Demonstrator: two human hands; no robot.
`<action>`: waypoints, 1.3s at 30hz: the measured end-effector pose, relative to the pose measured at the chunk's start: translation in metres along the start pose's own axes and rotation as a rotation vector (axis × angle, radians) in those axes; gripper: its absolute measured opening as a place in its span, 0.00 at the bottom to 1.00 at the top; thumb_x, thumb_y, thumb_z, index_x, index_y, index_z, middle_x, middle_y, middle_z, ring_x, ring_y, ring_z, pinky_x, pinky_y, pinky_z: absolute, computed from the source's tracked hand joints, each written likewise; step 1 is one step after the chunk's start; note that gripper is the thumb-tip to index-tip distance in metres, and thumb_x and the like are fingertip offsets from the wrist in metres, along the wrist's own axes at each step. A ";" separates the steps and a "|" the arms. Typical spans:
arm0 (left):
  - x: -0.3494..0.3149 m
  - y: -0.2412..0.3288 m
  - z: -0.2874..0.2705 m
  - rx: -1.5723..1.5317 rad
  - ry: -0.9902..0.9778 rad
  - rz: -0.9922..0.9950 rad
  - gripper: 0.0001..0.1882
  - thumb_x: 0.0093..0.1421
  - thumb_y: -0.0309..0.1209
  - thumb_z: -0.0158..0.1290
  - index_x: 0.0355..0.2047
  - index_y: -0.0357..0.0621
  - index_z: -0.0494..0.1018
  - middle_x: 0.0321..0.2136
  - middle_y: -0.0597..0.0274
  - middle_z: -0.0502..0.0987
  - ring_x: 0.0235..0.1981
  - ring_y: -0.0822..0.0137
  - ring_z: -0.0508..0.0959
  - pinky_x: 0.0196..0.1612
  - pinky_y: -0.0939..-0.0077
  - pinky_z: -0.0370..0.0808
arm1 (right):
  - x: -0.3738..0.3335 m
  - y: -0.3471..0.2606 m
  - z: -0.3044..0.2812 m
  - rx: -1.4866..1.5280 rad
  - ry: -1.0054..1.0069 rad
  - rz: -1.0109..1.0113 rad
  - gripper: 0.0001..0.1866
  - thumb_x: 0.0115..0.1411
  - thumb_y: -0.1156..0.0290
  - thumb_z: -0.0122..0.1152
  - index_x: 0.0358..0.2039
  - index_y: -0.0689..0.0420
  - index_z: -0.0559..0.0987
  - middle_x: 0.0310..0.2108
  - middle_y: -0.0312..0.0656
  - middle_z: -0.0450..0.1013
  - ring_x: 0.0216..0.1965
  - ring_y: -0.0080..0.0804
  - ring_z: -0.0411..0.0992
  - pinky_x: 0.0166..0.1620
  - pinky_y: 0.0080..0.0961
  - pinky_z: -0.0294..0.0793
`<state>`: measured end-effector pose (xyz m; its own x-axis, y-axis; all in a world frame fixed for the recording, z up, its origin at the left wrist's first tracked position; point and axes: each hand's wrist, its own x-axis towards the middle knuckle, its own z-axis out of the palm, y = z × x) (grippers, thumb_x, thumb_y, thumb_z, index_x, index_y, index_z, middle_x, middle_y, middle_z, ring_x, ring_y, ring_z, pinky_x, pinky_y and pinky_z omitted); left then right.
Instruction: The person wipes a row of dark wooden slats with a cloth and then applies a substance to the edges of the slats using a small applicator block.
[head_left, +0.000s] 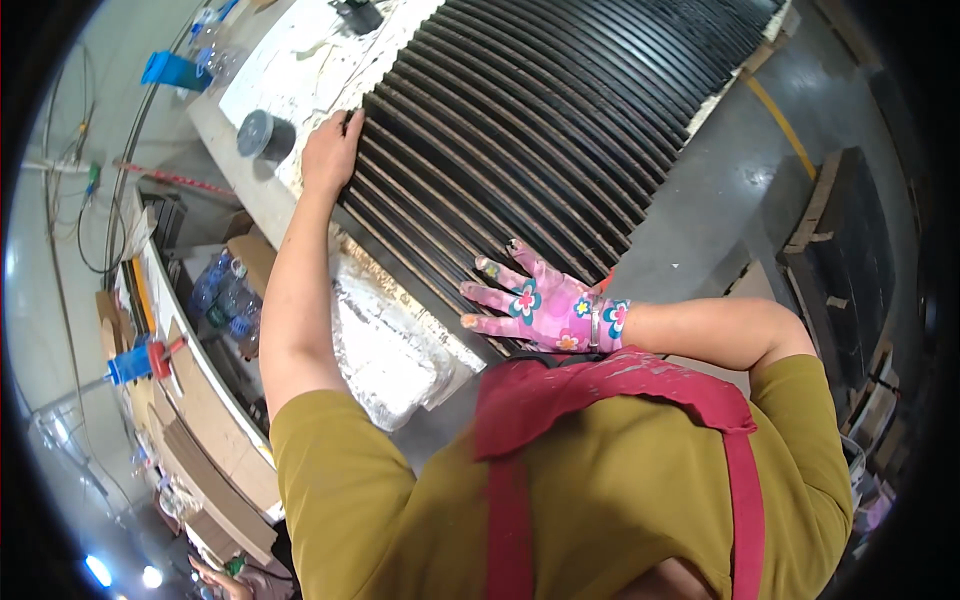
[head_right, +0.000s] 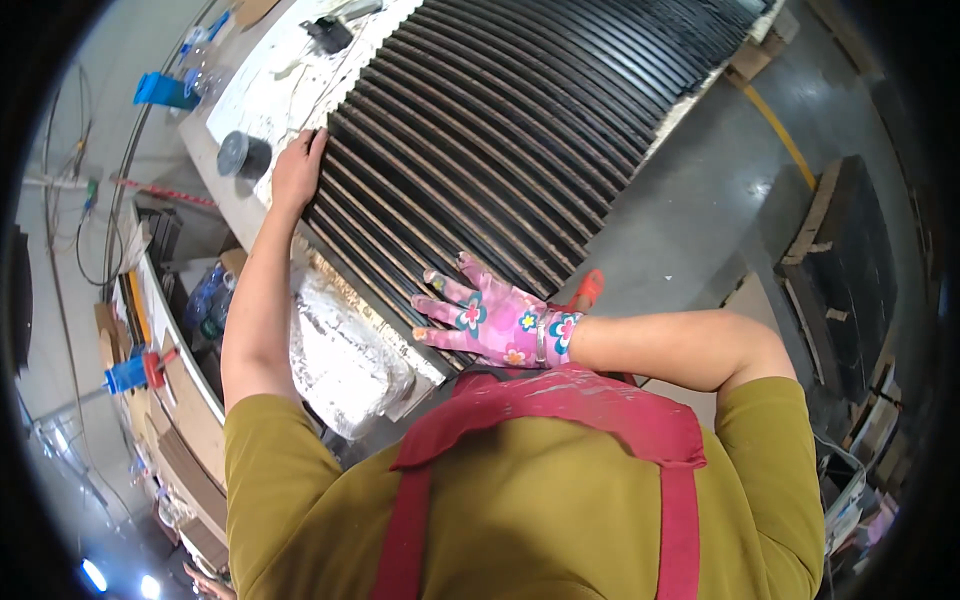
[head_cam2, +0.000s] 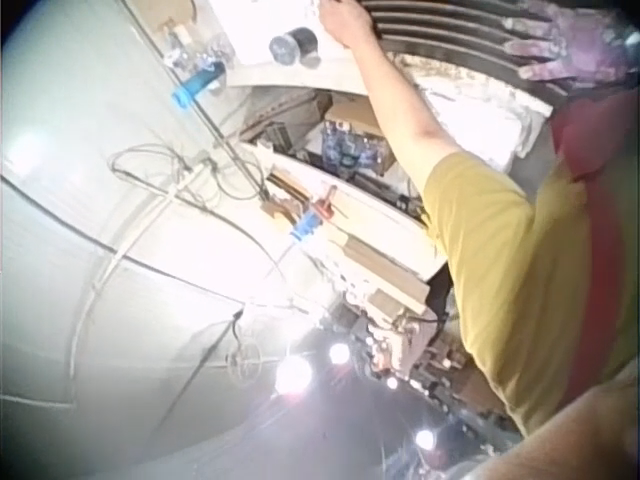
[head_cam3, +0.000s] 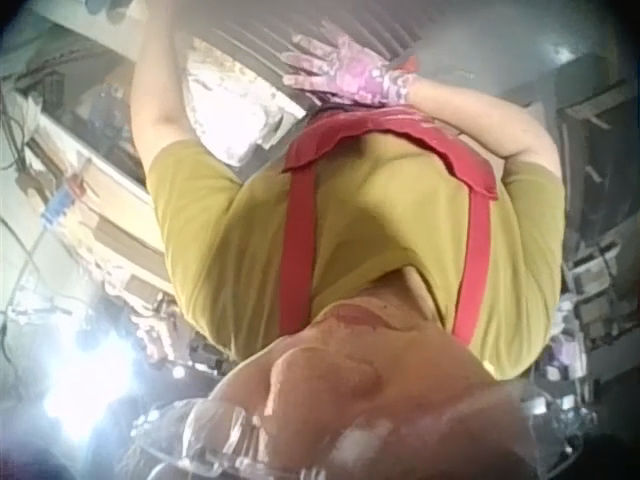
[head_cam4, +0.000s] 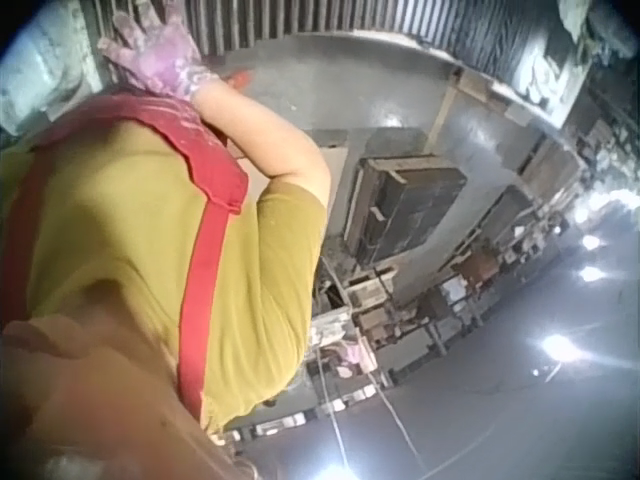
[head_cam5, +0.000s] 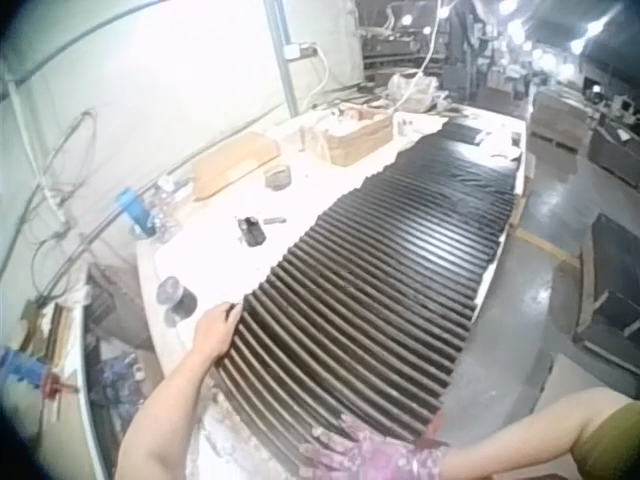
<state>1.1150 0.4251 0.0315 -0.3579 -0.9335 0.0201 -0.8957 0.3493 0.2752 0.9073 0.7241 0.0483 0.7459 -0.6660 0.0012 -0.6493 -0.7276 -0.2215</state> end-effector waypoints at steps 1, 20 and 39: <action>-0.001 -0.001 -0.001 0.038 -0.008 -0.003 0.27 0.63 0.54 0.38 0.42 0.42 0.72 0.40 0.44 0.75 0.43 0.45 0.73 0.45 0.55 0.70 | 0.003 0.000 -0.001 0.031 -0.044 -0.010 0.30 0.60 0.60 0.47 0.63 0.40 0.56 0.66 0.44 0.49 0.67 0.48 0.47 0.63 0.60 0.46; 0.033 0.049 0.023 0.035 0.029 0.015 0.34 0.62 0.58 0.38 0.56 0.43 0.64 0.49 0.44 0.72 0.50 0.46 0.71 0.52 0.59 0.67 | -0.058 0.029 -0.019 0.136 0.090 0.397 0.45 0.46 0.38 0.59 0.62 0.44 0.60 0.65 0.48 0.50 0.66 0.49 0.49 0.65 0.49 0.39; -0.006 -0.033 -0.018 0.199 0.035 -0.048 0.33 0.62 0.58 0.37 0.58 0.49 0.63 0.53 0.46 0.68 0.52 0.46 0.69 0.51 0.52 0.67 | 0.020 -0.005 -0.010 0.253 -0.021 -0.151 0.33 0.52 0.52 0.57 0.59 0.44 0.63 0.66 0.45 0.50 0.67 0.44 0.48 0.66 0.53 0.43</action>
<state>1.1517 0.4180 0.0392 -0.3069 -0.9506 0.0455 -0.9473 0.3098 0.0819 0.9242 0.7126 0.0595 0.8358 -0.5480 0.0326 -0.4754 -0.7521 -0.4564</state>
